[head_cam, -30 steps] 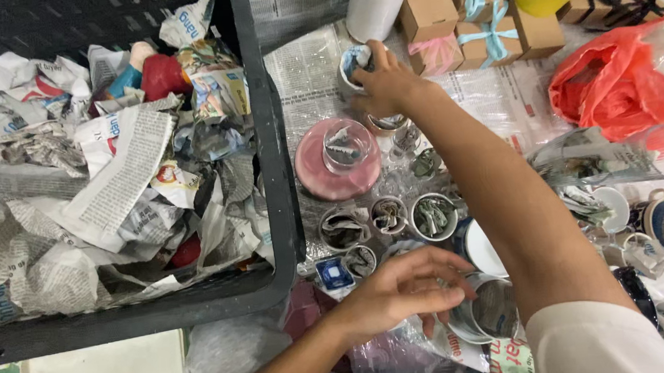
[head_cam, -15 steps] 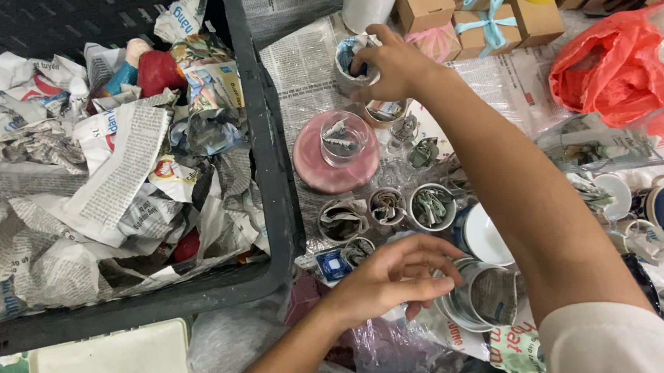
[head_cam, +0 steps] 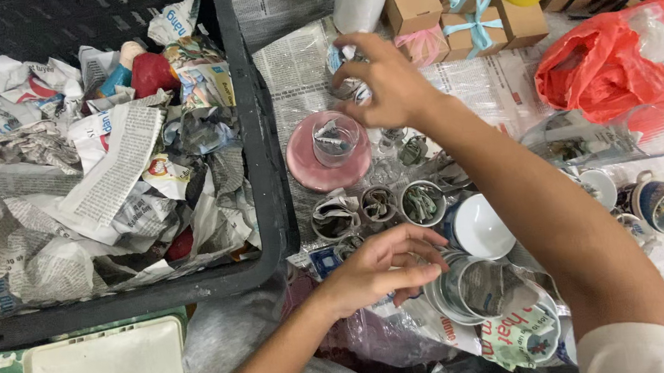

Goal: The person sits cross-legged and wraps individual ceramic items, including cups, bowls, and glasses, in newspaper. They fold the paper around each item and place the wrapped pieces into a black crate.

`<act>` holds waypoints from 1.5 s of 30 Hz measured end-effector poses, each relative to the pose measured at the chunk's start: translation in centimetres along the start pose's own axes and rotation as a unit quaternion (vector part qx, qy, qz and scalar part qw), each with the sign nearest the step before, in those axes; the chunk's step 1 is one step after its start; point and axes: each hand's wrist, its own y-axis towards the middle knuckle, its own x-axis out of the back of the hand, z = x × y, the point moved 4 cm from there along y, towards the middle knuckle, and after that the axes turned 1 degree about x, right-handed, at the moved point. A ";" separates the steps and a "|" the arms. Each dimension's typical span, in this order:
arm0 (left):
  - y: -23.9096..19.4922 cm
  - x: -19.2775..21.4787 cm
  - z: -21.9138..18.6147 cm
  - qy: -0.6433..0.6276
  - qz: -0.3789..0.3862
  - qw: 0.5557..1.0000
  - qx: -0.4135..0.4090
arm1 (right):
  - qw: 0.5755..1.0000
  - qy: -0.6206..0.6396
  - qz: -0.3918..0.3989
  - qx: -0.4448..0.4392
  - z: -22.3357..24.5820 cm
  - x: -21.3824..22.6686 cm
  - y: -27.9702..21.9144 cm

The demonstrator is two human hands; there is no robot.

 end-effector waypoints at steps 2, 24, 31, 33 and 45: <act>0.0 0.1 0.1 0.003 -0.005 1.000 0.007 | 1.000 0.002 0.014 0.022 1.5 -0.2 -0.4; -4.2 3.0 0.6 0.043 -0.039 0.998 0.016 | 0.994 0.043 -0.007 -0.096 5.8 2.7 -4.0; -4.7 0.1 2.0 -0.105 0.075 0.990 -0.060 | 0.987 0.109 -0.100 -0.054 17.2 13.5 -13.9; -4.8 -1.3 3.1 -0.092 0.133 0.985 -0.059 | 0.983 0.158 -0.068 -0.061 20.5 14.8 -17.8; -10.7 -5.2 21.4 -0.153 -0.059 0.986 0.027 | 0.972 0.197 -0.005 -0.130 33.1 5.9 -35.7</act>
